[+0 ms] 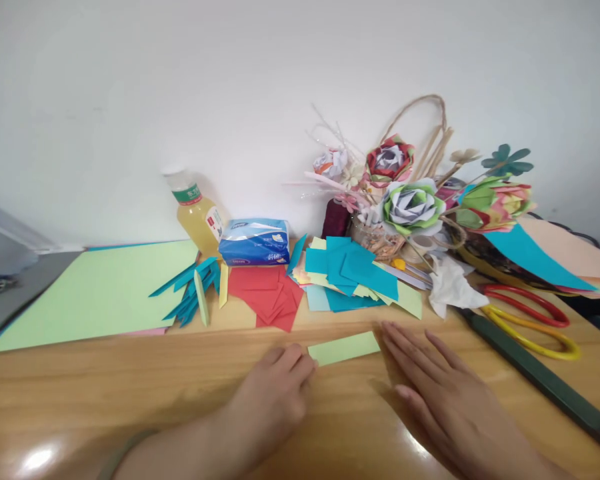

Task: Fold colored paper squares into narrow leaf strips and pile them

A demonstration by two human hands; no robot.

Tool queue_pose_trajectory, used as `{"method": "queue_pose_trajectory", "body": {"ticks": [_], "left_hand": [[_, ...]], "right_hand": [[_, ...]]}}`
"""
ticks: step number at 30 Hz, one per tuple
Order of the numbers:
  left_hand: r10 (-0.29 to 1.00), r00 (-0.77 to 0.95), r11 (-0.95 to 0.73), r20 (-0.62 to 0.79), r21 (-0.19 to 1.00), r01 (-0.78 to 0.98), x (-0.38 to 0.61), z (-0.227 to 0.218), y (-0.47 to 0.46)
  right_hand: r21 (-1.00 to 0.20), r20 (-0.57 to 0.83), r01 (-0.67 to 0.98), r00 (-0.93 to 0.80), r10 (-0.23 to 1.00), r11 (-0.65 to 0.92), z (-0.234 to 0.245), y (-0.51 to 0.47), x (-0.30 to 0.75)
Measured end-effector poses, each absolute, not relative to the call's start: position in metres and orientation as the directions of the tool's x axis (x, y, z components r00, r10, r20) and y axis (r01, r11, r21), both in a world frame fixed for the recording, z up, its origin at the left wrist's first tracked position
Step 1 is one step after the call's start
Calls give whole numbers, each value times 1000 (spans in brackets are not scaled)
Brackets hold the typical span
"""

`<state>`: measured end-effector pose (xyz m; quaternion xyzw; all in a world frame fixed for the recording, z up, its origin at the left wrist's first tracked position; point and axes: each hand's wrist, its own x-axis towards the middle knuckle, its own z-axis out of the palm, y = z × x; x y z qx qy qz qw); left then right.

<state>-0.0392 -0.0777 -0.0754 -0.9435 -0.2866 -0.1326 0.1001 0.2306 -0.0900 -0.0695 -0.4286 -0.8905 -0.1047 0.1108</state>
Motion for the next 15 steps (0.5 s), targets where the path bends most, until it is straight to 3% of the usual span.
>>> {"method": "queue_pose_trajectory", "body": {"ticks": [2, 7, 12, 15], "left_hand": [[506, 815, -825, 283, -116, 553, -39, -75, -76], [507, 825, -830, 250, -117, 545, -41, -75, -74], [489, 834, -830, 256, -160, 535, -43, -73, -76], [498, 836, -828, 231, -163, 537, -43, -72, -77]], "right_hand": [[68, 327, 795, -589, 739, 603, -64, -94, 216], [-39, 195, 611, -771, 606, 791, -61, -102, 169], [-40, 317, 709, -659, 682, 704, -71, -99, 179], [1, 303, 713, -668, 679, 701, -74, -96, 199]]}}
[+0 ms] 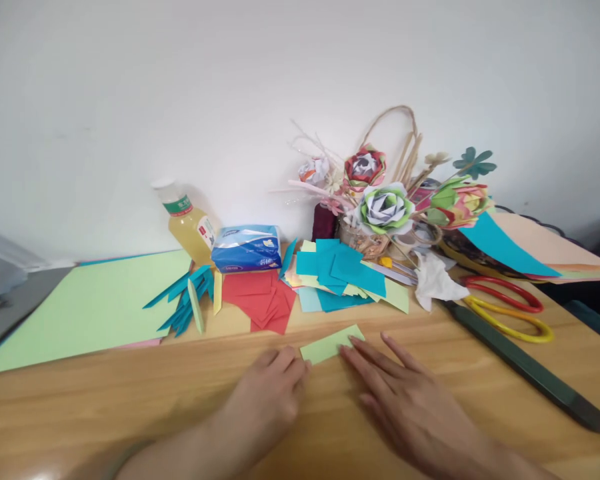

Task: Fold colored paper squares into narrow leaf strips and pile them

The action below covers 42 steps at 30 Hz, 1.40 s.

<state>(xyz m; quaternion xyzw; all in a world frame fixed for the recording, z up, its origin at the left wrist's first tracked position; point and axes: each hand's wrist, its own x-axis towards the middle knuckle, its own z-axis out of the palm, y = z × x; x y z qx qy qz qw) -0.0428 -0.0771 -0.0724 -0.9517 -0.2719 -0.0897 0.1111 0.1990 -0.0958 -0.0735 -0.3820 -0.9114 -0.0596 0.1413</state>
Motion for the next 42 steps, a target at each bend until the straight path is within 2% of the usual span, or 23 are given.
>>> {"method": "queue_pose_trajectory", "body": {"ticks": [4, 8, 10, 14, 17, 21, 24, 28, 32, 36, 39, 42], "left_hand": [[526, 830, -821, 185, -144, 553, -40, -76, -78], [601, 732, -764, 322, -38, 644, -39, -81, -77], [595, 700, -765, 394, 10, 644, -38, -80, -77], [564, 745, -801, 357, 14, 599, -31, -71, -76], [611, 732, -769, 301, 6, 639, -24, -69, -74], [590, 749, -781, 299, -24, 625, -23, -77, -69], [599, 748, -786, 284, 29, 618, -25, -83, -65], [688, 682, -726, 248, 220, 652, -25, -77, -56], [820, 549, -549, 162, 497, 672, -21, -60, -48], [877, 479, -347, 27, 726, 594, -13, -49, -44], [893, 446, -215, -57, 817, 535, -8, -47, -41], [909, 389, -82, -148, 852, 516, -9, -47, -35]], "right_hand": [[78, 308, 745, -650, 695, 663, -74, -91, 219], [80, 340, 768, -621, 707, 636, -70, -85, 227], [61, 382, 756, -621, 684, 652, -66, -80, 225], [37, 480, 707, -633, 608, 706, -57, -69, 205], [23, 451, 617, -709, 543, 787, -57, -63, 188], [43, 423, 419, -830, 364, 907, -60, -54, 180], [15, 415, 368, -848, 329, 930, -60, -44, 182], [-119, 414, 419, -803, 429, 900, -58, -38, 182], [-321, 397, 490, -707, 585, 810, -54, -39, 181], [-526, 323, 539, -588, 741, 657, -49, -42, 183], [-633, 236, 545, -542, 807, 551, -48, -42, 185], [-700, 152, 559, -493, 857, 445, -47, -38, 190]]}}
